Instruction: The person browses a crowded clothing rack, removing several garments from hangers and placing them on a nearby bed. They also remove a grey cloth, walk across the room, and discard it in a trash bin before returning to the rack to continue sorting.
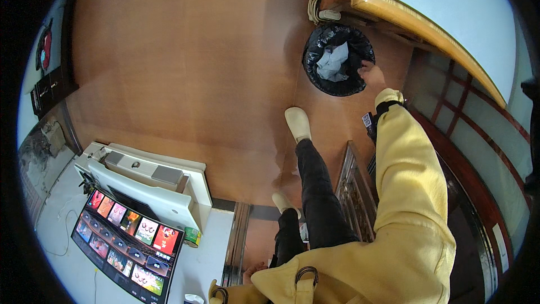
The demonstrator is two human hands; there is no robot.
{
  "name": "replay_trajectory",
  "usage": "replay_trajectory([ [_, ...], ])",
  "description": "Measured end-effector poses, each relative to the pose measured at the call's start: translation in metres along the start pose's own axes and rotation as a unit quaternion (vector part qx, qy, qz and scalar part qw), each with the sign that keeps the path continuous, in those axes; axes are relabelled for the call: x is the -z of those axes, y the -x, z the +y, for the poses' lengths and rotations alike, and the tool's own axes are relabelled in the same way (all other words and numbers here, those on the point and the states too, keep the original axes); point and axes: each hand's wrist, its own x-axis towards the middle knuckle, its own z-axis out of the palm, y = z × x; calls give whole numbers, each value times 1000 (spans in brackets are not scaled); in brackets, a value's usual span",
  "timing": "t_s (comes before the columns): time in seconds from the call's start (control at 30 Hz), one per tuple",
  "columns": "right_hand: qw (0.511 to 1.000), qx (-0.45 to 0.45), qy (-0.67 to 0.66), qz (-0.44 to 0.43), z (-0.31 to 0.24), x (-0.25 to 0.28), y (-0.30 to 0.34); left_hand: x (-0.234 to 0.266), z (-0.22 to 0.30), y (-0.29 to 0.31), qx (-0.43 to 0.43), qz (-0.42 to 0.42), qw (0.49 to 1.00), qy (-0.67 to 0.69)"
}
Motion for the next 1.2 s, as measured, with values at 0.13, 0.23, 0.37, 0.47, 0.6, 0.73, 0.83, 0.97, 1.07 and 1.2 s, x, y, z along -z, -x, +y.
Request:
replay_trajectory([
  [0.13, 986, 103, 129, -13, 13, -16, 21, -5, 0, 0, -8, 0, 1000, 5],
  [0.23, 981, 71, 180, 17, 19, -25, 40, -9, -6, -6, -20, -1, 1000, 19],
  [0.37, 981, 91, 161, -57, 43, -24, 72, -10, -32, -20, -54, -10, 998, 42],
  [0.47, 827, -58, 515, -220, 68, -31, 105, -10, -68, -37, -94, -18, 993, 69],
  [0.6, 929, 139, 283, -195, 47, -67, 168, -20, -113, -56, -170, -23, 977, 125],
  [0.73, 893, 279, 5, -353, -52, -115, 331, -16, -113, -47, -195, -30, 946, 256],
  [0.83, 737, 435, 14, -517, -130, -153, 517, 3, -105, -11, -219, -23, 908, 357],
  [0.97, 460, 662, 108, -582, -148, -212, 775, 37, -144, 40, -354, -84, 770, 524],
  [1.07, 250, 759, 73, -597, -101, -263, 927, 44, -223, 66, -430, -56, 629, 645],
  [1.2, 61, 803, 96, -586, -26, -306, 1041, 47, -329, 75, -569, -13, 428, 702],
])
